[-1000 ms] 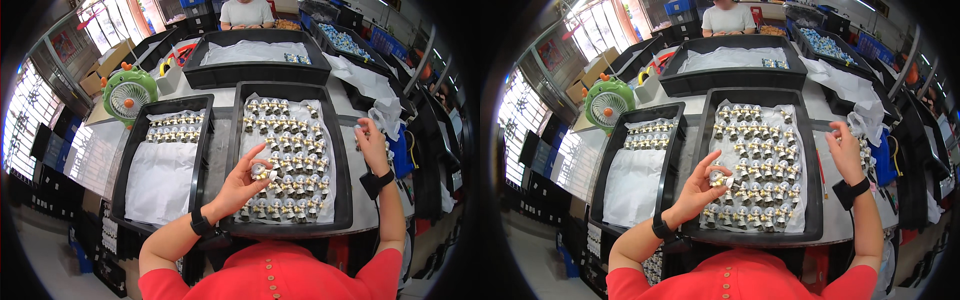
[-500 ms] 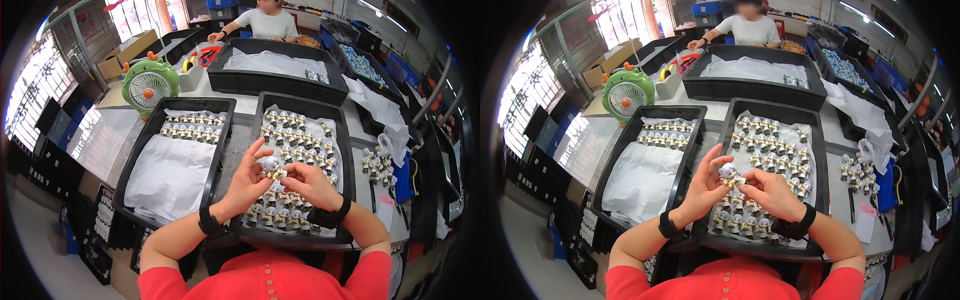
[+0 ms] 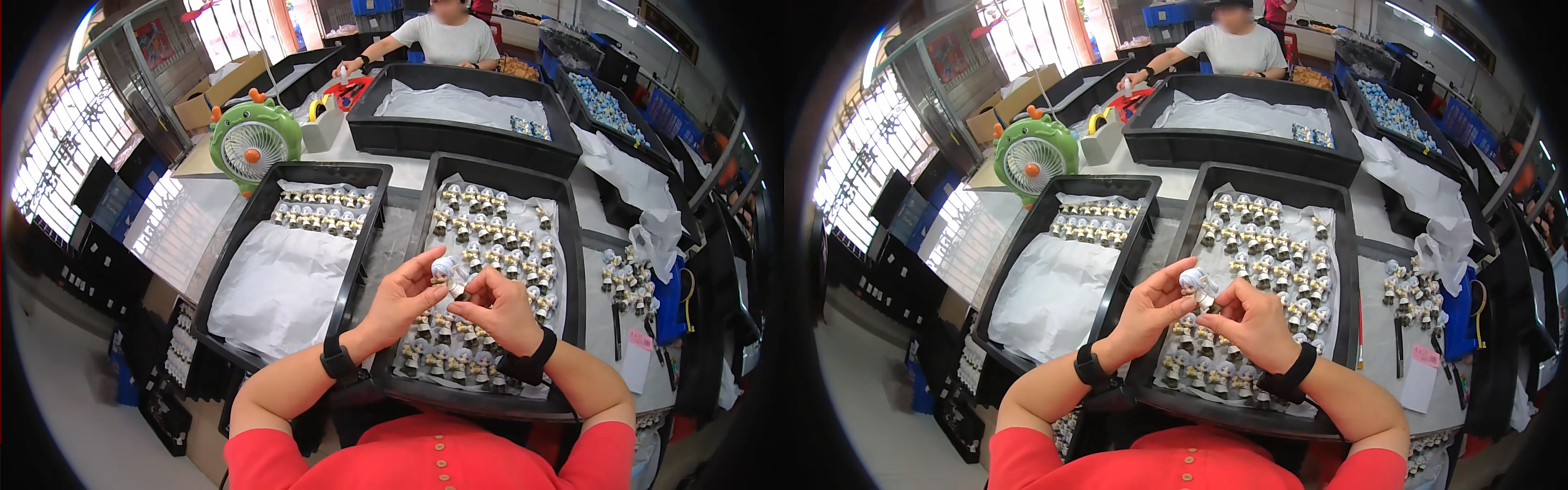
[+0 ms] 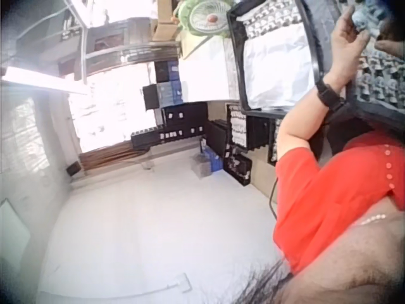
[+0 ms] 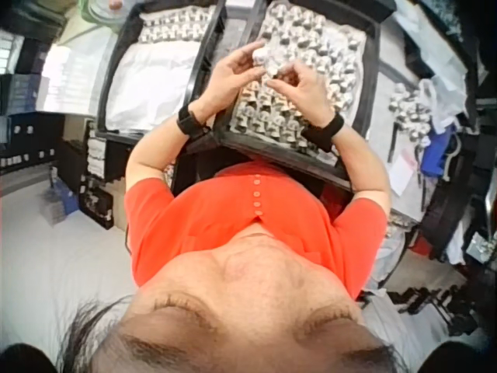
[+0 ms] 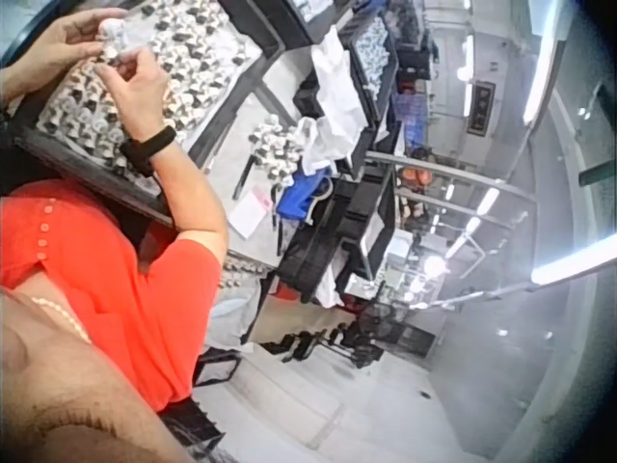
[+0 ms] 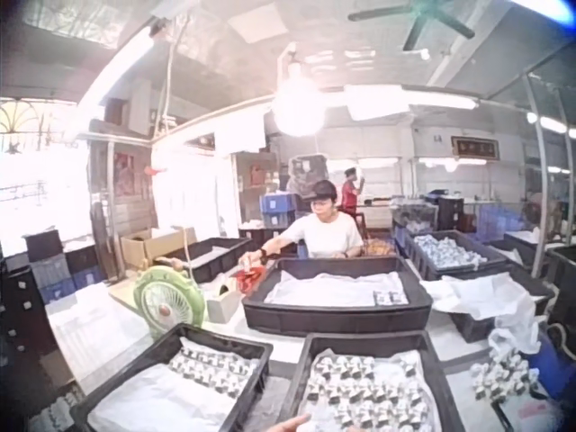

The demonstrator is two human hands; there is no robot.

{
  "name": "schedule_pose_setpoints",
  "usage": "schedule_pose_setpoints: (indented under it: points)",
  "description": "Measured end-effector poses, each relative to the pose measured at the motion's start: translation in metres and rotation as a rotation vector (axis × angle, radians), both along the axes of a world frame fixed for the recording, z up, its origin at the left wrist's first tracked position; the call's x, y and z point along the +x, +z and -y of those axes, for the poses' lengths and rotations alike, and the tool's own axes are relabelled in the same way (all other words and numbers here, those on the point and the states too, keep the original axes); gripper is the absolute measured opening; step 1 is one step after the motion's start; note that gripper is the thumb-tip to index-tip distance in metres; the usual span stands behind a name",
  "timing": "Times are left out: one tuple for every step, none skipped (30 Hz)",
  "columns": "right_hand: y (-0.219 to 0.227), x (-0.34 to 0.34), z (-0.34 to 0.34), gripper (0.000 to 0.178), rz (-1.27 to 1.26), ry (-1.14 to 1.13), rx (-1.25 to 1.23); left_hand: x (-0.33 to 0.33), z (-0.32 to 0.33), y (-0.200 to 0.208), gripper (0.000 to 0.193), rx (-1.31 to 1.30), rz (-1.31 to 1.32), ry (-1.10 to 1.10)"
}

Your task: The person assembles small cylindrical components by hand, picking them from a tray and joining two parts together. They use a red pen-like tool to apply a substance to the components and a black tool to adjust them. The finished units are placed into a separate tray lined with white paper.

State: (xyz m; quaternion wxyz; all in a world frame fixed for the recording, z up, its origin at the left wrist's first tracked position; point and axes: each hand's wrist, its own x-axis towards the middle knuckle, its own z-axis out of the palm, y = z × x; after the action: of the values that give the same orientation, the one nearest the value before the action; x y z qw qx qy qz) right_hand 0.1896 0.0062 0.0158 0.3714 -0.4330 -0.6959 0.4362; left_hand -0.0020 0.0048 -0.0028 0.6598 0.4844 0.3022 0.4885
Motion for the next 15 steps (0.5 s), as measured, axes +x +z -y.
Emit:
schedule_pose_setpoints:
  points:
    - [-0.0009, -0.0001, -0.0001, 0.027, -0.009, -0.003, 0.007, 0.0006, -0.0003, 0.0000, 0.064, 0.021, 0.000, -0.003]
    - [-0.0036, -0.0004, -0.0009, 0.026, -0.044, 0.000, -0.019, 0.0011, -0.0004, 0.0001, 0.064, 0.041, 0.000, -0.006]
    - [-0.0068, -0.0005, -0.0026, 0.027, -0.076, 0.002, -0.043, 0.0021, -0.0010, 0.0008, 0.064, 0.064, 0.002, -0.011]
    - [-0.0084, -0.0004, -0.0038, 0.027, -0.109, 0.005, -0.066, 0.0036, -0.0014, 0.0018, 0.064, 0.067, 0.005, -0.012]
    - [-0.0072, 0.0000, -0.0045, 0.027, -0.099, -0.001, -0.054, 0.0053, -0.0018, 0.0031, 0.064, 0.069, 0.008, -0.014]
    - [-0.0060, -0.0002, -0.0045, 0.028, -0.086, -0.002, -0.047, 0.0056, -0.0011, 0.0031, 0.064, 0.067, 0.015, -0.011]
    - [-0.0055, -0.0007, -0.0047, 0.028, -0.073, -0.002, -0.039, 0.0047, -0.0012, 0.0029, 0.064, 0.065, 0.000, -0.013]
    - [-0.0069, -0.0018, -0.0052, 0.029, -0.040, 0.007, 0.007, 0.0032, -0.0017, 0.0025, 0.063, 0.062, -0.016, -0.014]
    - [-0.0082, -0.0020, -0.0054, 0.030, 0.003, 0.015, 0.054, 0.0028, -0.0024, 0.0014, 0.063, 0.060, -0.022, -0.016]
    - [-0.0088, -0.0026, -0.0053, 0.030, 0.045, 0.025, 0.101, 0.0022, -0.0026, 0.0005, 0.061, 0.044, -0.017, -0.014]
    - [-0.0078, -0.0032, -0.0043, 0.032, 0.065, 0.015, 0.122, 0.0014, -0.0021, -0.0005, 0.060, 0.028, -0.011, -0.009]
    - [-0.0059, -0.0053, -0.0045, 0.033, 0.083, 0.017, 0.147, -0.0013, -0.0018, -0.0013, 0.058, 0.016, -0.006, 0.007]
    - [-0.0049, -0.0076, -0.0043, 0.034, 0.101, 0.022, 0.172, -0.0014, -0.0020, -0.0031, 0.057, -0.009, -0.017, 0.014]
    - [-0.0066, -0.0059, -0.0037, 0.036, 0.119, 0.016, 0.160, 0.0010, -0.0025, -0.0050, 0.056, -0.033, -0.027, 0.024]
    - [-0.0088, -0.0065, -0.0037, 0.036, 0.103, 0.036, 0.124, 0.0023, -0.0029, -0.0057, 0.054, -0.034, 0.052, 0.030]
